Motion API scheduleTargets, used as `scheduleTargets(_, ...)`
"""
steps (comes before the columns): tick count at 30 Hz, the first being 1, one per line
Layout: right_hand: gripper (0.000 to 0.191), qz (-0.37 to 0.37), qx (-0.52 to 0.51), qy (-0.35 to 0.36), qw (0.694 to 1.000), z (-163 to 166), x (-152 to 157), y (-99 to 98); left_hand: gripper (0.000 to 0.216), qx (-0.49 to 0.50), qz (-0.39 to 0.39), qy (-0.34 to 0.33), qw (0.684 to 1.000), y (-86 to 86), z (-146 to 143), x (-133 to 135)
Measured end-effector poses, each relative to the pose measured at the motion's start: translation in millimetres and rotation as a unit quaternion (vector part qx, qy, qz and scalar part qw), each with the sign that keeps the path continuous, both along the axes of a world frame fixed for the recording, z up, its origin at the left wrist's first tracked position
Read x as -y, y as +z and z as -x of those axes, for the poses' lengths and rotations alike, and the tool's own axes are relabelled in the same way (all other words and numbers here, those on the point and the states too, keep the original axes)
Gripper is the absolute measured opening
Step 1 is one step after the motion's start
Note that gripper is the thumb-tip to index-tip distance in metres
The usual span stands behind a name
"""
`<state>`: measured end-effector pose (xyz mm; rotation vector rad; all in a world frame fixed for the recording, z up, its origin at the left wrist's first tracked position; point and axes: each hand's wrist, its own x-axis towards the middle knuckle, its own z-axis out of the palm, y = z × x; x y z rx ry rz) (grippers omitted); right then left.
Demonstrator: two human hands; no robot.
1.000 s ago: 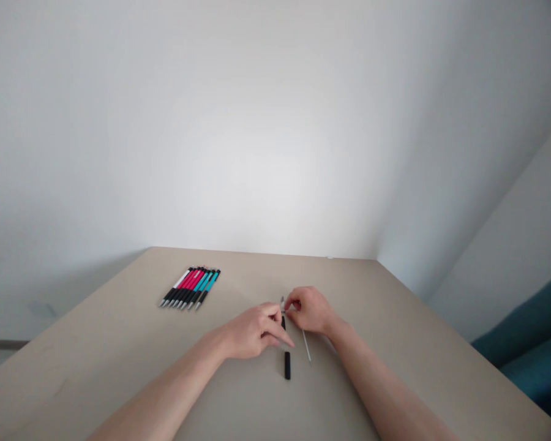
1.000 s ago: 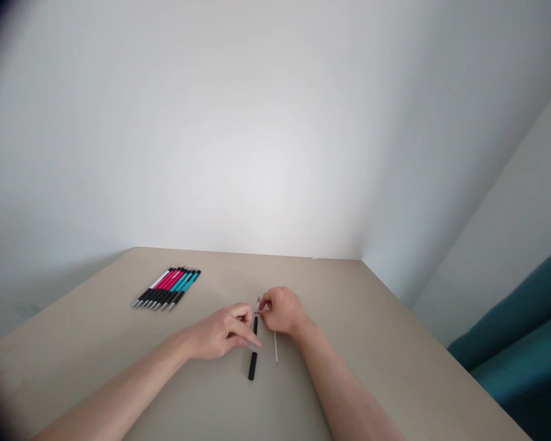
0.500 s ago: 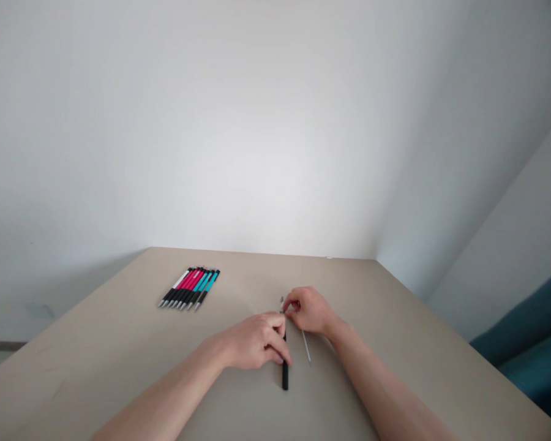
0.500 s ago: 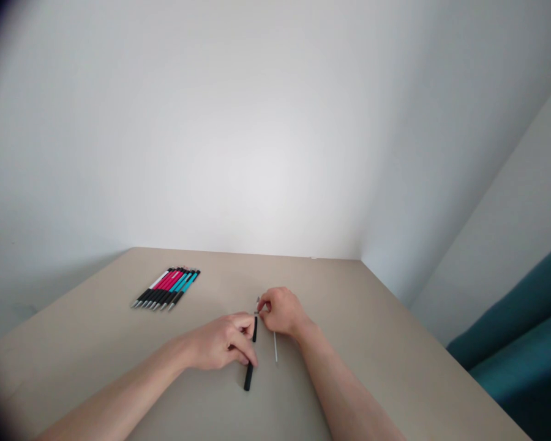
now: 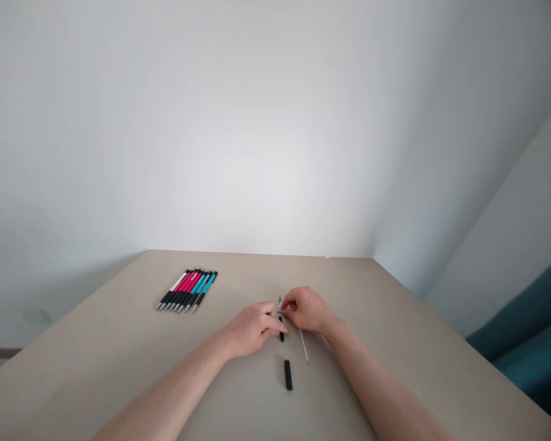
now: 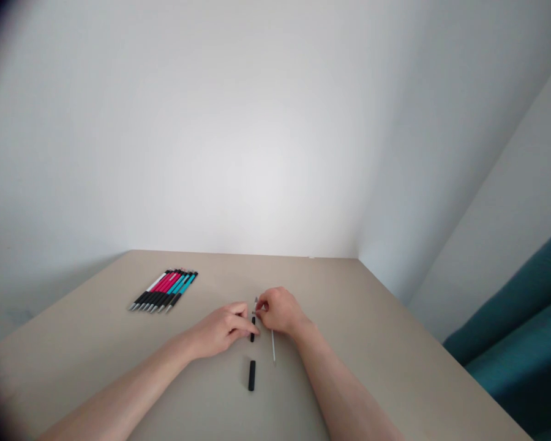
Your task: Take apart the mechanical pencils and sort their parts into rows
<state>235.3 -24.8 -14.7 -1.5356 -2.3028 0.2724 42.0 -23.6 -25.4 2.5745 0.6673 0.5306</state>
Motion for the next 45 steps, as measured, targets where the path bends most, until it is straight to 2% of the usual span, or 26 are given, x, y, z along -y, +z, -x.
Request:
scheduleTargets(7,0.018,0.001,0.0,-0.012,1.0,-0.3,-1.9,-2.8,0.025,0.011,-0.003,-0.025,1.0,3.1,-3.4,5.8)
scheduleTargets(22,0.019,0.022,-0.012,0.028,0.999,-2.8,0.2,-1.4,0.025,0.015,0.006,-0.057,0.998,6.0,-0.2,11.5)
scheduleTargets(26,0.026,0.02,-0.011,0.049,0.999,-3.3,1.9,-0.1,0.022,0.033,0.014,-0.019,0.999,10.6,0.9,11.2)
scheduleTargets(31,0.027,0.017,-0.017,0.076,0.997,-3.9,2.4,-0.7,0.023,0.053,0.01,0.11,0.992,4.8,1.7,1.7)
scheduleTargets(33,0.029,0.016,-0.022,0.087,0.996,-3.7,2.1,-1.9,0.023,0.042,0.012,0.133,0.99,1.2,1.9,-2.0)
scheduleTargets(45,0.031,0.012,-0.029,0.111,0.993,-1.8,1.6,-3.2,0.024,0.015,0.007,0.125,0.992,1.7,1.6,-0.3)
